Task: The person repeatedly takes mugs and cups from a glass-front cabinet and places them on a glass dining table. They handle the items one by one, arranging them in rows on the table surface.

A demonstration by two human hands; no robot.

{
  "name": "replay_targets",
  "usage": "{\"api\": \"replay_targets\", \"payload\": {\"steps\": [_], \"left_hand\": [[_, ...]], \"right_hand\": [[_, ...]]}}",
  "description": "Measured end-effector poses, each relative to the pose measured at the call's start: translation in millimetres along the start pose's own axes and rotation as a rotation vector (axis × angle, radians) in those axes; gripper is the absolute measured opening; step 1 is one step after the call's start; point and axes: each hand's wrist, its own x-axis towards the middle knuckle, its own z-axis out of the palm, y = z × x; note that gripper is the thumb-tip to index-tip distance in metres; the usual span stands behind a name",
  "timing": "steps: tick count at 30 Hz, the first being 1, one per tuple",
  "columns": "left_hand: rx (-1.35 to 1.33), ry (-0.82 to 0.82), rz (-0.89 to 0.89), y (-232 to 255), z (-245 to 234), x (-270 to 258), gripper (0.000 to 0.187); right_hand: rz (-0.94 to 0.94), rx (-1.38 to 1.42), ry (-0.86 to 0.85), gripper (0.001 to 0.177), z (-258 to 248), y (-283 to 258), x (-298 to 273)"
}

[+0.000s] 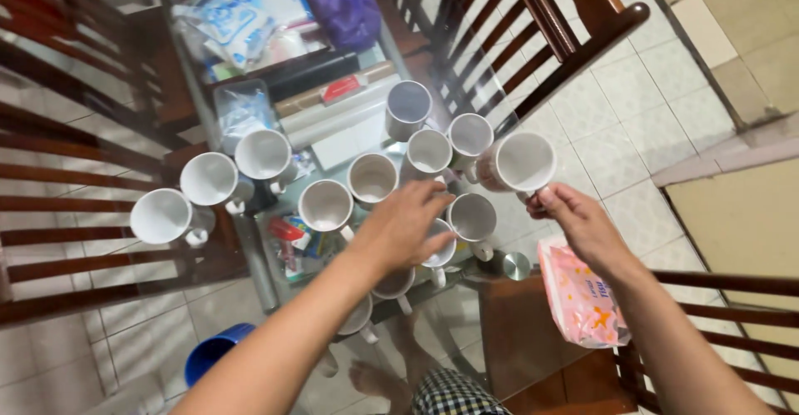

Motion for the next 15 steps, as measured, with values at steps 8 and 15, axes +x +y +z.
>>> {"api": "replay_targets", "payload": {"steps": [8,15], "left_hand": [[0.185,-0.274,-0.042,28,46,39,0.083],[0.338,-0.374,-0.062,34,64,54,0.082]], "right_hand": [[0.113,0.129,0.147,0.039,10,86,-26],[0.223,0.025,0.210,0.039,20,83,-32]]}}
